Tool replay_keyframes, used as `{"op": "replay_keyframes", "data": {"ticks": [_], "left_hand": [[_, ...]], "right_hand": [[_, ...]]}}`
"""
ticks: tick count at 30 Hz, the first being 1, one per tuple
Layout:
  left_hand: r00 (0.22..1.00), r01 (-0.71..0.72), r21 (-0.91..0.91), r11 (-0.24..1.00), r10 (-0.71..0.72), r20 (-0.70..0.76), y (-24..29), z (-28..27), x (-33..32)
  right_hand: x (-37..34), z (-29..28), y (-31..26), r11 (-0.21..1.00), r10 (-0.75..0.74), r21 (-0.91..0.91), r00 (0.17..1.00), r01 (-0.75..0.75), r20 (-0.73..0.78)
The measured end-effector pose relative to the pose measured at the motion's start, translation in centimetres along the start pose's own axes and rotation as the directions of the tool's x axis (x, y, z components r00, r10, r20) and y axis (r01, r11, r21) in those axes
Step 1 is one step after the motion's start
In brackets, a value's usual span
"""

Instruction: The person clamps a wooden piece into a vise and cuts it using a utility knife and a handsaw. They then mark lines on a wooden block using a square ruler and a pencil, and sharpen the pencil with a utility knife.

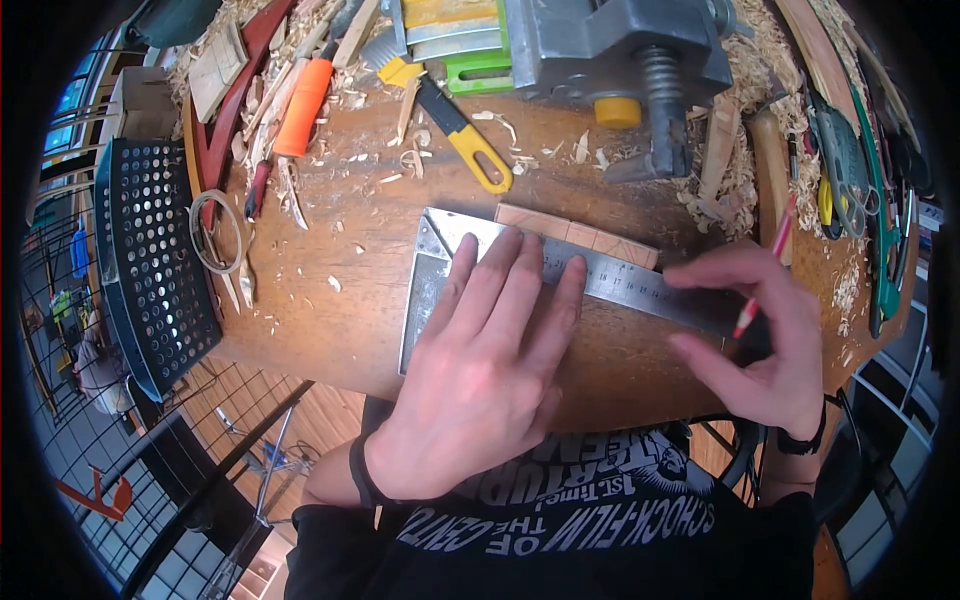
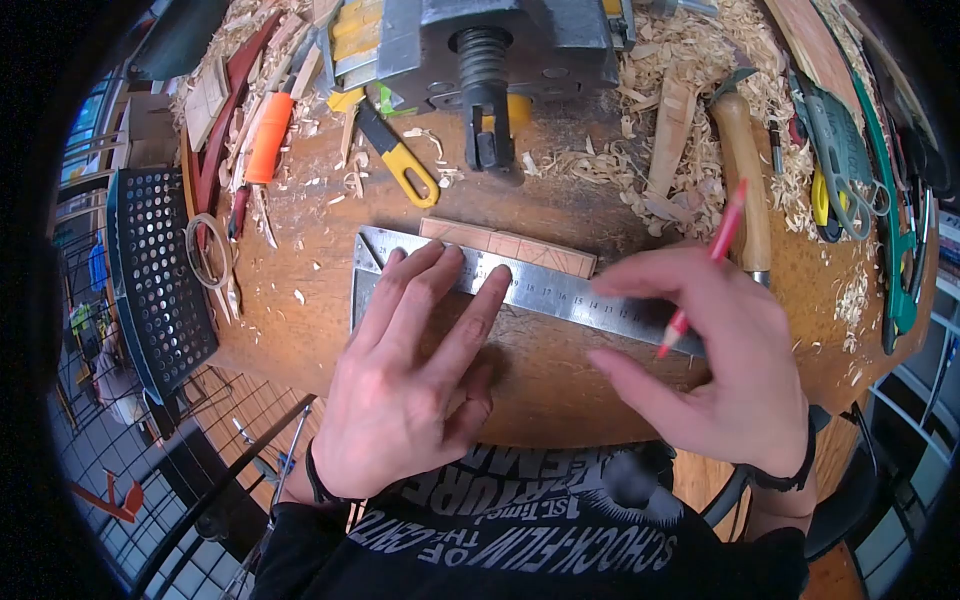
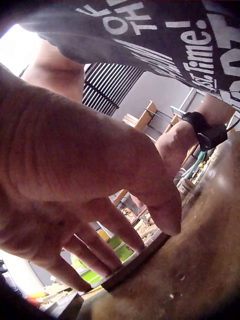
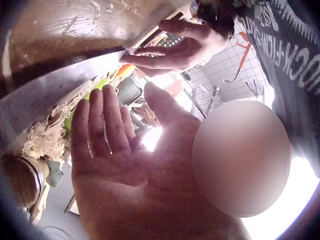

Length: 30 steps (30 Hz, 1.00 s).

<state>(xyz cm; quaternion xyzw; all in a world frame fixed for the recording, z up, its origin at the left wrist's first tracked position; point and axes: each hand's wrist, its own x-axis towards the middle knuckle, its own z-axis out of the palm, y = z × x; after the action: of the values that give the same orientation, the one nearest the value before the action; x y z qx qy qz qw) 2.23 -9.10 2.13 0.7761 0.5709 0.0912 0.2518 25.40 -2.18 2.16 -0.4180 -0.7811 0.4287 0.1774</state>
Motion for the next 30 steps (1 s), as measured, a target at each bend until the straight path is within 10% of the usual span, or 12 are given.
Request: {"op": "replay_keyframes", "data": {"ticks": [9, 16, 30], "left_hand": [[1.000, -0.013, -0.022, 1.000, 0.013, 0.002, -0.1, -0.2, 0.0], [1.000, -0.022, -0.004, 1.000, 0.022, -0.021, -0.2, 0.0, -0.1], [0.998, -0.030, -0.019, 0.999, 0.029, -0.047, -0.1, 0.1, -0.2]], "right_hand": [[0.3, 0.1, -1.3, 0.818, 0.228, 0.559, 0.969, -0.139, -0.093], [1.6, 1.2, 0.0, 0.827, 0.298, 0.554, 0.913, -0.100, -0.279], [2.7, 2.0, 0.8, 0.730, 0.328, 0.658, 0.940, -0.185, -0.099]]}}
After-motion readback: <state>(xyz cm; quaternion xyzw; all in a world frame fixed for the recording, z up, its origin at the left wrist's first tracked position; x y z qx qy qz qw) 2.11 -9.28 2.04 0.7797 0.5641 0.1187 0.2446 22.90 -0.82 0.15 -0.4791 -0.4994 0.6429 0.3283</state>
